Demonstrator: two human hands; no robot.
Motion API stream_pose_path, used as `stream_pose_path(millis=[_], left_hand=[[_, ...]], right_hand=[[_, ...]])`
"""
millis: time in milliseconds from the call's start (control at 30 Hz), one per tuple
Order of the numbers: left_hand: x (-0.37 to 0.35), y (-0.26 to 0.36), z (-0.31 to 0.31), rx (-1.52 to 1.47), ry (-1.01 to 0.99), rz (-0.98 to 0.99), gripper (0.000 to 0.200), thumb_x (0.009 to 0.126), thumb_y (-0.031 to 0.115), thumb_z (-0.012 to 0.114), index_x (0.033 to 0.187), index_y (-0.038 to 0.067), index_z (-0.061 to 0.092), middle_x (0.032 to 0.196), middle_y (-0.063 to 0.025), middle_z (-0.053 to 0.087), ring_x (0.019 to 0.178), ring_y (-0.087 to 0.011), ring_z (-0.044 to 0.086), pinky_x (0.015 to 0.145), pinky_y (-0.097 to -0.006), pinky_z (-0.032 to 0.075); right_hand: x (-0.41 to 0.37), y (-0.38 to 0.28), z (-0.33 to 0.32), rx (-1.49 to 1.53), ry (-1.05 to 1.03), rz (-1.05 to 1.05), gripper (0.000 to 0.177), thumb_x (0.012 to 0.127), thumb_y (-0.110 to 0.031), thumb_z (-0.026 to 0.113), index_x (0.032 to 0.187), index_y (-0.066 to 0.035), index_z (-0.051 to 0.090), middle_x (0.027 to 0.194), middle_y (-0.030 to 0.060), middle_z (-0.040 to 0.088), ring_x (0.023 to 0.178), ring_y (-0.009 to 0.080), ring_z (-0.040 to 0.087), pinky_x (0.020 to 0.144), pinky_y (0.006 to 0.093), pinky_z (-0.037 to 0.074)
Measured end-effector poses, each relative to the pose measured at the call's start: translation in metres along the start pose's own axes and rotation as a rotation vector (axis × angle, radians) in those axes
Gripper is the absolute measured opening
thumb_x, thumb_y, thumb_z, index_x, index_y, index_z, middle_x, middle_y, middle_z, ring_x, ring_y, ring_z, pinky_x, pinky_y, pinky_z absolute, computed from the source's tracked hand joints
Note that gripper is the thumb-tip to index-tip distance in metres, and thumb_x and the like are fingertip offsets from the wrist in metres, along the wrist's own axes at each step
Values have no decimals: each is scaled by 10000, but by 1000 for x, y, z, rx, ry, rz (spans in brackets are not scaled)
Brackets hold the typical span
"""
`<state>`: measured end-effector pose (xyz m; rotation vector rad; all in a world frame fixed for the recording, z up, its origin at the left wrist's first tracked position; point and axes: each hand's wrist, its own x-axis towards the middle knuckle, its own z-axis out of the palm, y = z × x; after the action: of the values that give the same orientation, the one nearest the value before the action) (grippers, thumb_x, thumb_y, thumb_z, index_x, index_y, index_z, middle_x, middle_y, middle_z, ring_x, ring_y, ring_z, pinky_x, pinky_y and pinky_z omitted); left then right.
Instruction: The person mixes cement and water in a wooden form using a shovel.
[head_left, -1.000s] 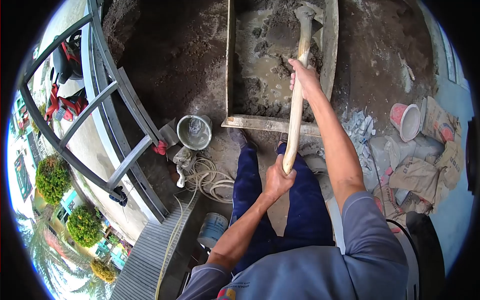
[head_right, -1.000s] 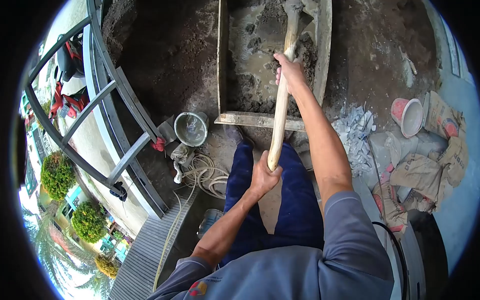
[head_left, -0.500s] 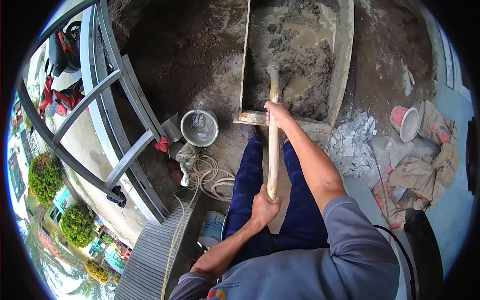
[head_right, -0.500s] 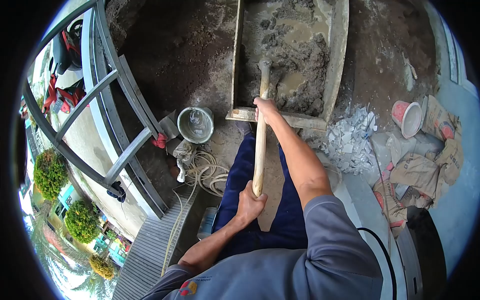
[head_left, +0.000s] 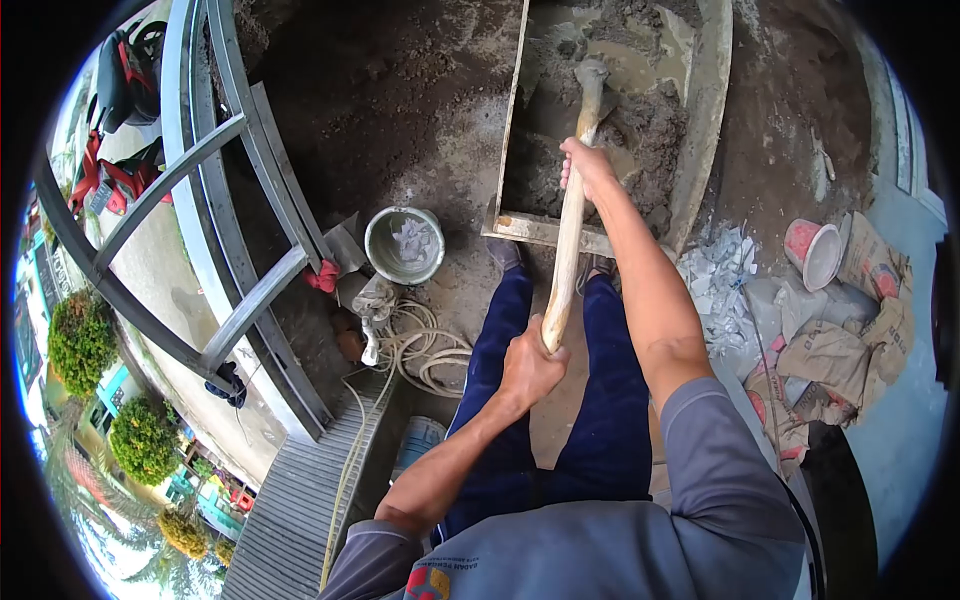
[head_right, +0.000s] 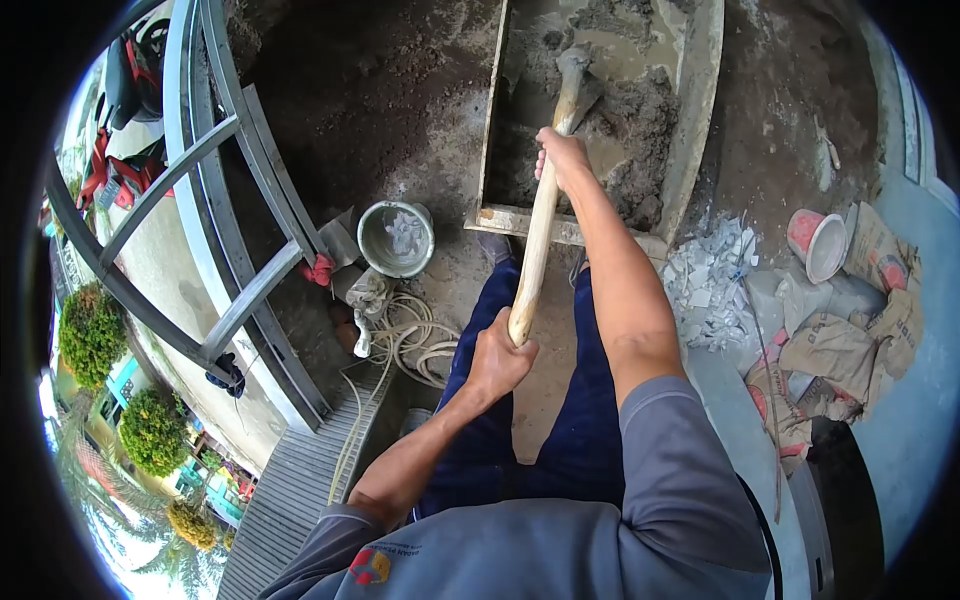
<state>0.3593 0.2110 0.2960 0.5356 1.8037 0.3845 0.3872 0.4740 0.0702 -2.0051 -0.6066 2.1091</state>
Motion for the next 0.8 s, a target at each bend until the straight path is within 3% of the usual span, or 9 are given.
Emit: stream_pose_path(millis=[67, 167, 267, 367, 467, 567, 633, 800], left_hand=[[-29, -9, 5, -32, -16, -142, 358, 795, 154, 690, 1062, -35, 544, 844, -321, 679, 877, -491, 685, 777, -520, 563], [-61, -32, 15, 24, -70, -188, 350, 803, 164, 676, 1055, -39, 543, 837, -328, 677, 855, -494, 686, 755, -520, 570], [-93, -30, 19, 32, -140, -120, 414, 802, 178, 687, 1114, -54, 543, 803, -326, 672, 830, -488, 691, 759, -532, 571], [-99, -23, 27, -50, -125, -26, 348, 791, 133, 675, 1062, -35, 536, 745, -304, 621, 799, -499, 669, 686, -499, 536], [-41, -5, 20, -31, -34, 108, 335, 790, 131, 675, 1053, -25, 538, 759, -307, 624, 787, -503, 664, 672, -503, 526], [22, 12, -1, -5, 42, 124, 281, 795, 125, 671, 1005, -17, 549, 773, -304, 629, 806, -505, 660, 681, -498, 521], [35, 10, -10, 13, 69, 64, 239, 805, 125, 664, 958, -24, 557, 780, -278, 643, 762, -449, 680, 692, -479, 523], [-17, -3, -4, -94, 22, -160, 298, 806, 128, 674, 1022, -42, 561, 825, -304, 672, 864, -466, 705, 739, -479, 553]], right_hand=[[0, 72, 3, -60, -94, 130, 213, 870, -209, 695, 814, -57, 556, 644, 34, 512, 507, 179, 524, 464, 371, 496], [-40, 107, -2, 4, -26, 225, 218, 869, -196, 700, 790, -62, 547, 631, 33, 503, 488, 176, 510, 457, 366, 487], [-83, 79, -27, 50, 2, 190, 210, 880, -197, 695, 824, -57, 549, 636, 26, 504, 484, 165, 503, 450, 351, 470], [-125, 20, -43, 37, 8, 7, 225, 881, -206, 687, 867, -43, 533, 641, 34, 513, 483, 154, 515, 411, 336, 454], [-96, -42, -40, 82, 25, -141, 218, 880, -209, 687, 869, -42, 548, 654, 28, 512, 484, 149, 513, 426, 330, 462], [-28, -70, -15, 69, 22, -205, 215, 867, -192, 689, 872, -14, 568, 665, 43, 535, 506, 162, 544, 454, 340, 493], [25, -42, 3, 49, -26, -150, 224, 848, -167, 695, 857, 11, 558, 659, 66, 541, 494, 193, 543, 452, 375, 506], [22, 64, 27, -62, -44, 179, 165, 848, -145, 671, 843, -20, 562, 631, 77, 511, 473, 220, 511, 444, 421, 494]])
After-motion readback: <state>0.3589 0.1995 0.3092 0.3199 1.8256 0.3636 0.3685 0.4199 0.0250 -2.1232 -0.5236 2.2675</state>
